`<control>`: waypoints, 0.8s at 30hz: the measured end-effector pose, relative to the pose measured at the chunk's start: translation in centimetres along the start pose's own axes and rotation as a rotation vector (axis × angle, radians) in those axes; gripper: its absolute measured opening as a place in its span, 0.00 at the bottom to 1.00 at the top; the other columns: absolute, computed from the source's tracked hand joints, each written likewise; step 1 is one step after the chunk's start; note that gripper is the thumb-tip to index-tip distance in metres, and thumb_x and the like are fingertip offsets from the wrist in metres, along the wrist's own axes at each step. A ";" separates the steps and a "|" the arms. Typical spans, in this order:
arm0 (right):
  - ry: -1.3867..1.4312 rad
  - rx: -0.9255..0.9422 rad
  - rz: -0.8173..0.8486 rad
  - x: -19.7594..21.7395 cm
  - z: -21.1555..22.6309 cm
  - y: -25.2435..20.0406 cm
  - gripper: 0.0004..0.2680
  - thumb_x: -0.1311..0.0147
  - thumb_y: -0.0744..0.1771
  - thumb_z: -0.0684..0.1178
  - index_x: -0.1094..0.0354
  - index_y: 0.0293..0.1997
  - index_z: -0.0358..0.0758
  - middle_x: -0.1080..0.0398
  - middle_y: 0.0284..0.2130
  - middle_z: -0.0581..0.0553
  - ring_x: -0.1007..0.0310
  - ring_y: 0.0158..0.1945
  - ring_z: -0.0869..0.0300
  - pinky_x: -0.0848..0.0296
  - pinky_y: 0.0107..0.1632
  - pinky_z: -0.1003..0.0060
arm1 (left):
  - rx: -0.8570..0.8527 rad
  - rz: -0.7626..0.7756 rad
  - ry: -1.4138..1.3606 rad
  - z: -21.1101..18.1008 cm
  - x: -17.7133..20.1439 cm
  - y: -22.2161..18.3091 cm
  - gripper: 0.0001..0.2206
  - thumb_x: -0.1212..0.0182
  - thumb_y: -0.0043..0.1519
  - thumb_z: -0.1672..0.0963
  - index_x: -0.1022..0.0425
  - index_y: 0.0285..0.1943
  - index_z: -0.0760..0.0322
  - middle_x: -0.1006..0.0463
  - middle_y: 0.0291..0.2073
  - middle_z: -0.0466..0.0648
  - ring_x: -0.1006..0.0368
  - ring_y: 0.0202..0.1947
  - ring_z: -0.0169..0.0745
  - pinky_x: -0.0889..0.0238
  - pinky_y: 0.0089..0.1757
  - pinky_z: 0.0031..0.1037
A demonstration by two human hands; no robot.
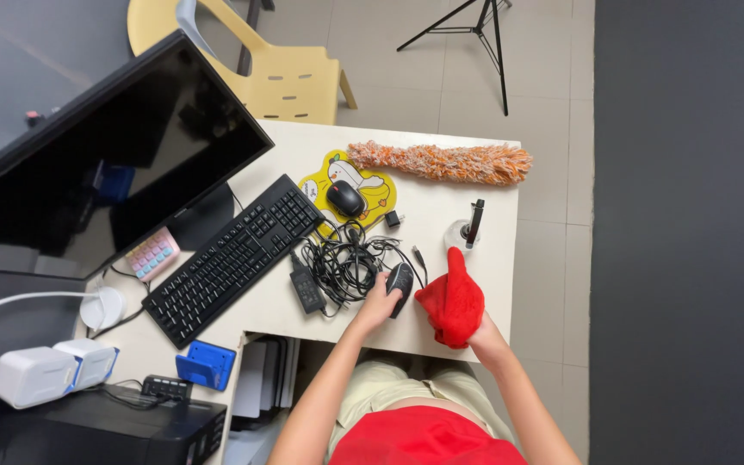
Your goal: Organizing printed shirts and cables in a workspace, then cleaning a handheld electronic device with a spray and cloth.
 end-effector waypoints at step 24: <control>-0.332 0.577 -0.295 -13.5 16.4 3.2 0.14 0.61 0.73 0.47 0.35 0.63 0.34 0.25 0.55 0.40 0.27 0.59 0.53 0.32 0.63 0.61 | -0.217 0.186 -0.897 -21.9 3.2 -9.8 0.28 0.62 0.72 0.48 0.57 0.82 0.52 0.51 0.78 0.40 0.52 0.75 0.33 0.57 0.68 0.29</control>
Point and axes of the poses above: each hand's wrist, its own y-axis towards the middle knuckle, its own x-axis out of the back of the hand, z = x × y, the point moved 9 cm from there along y, towards the middle knuckle
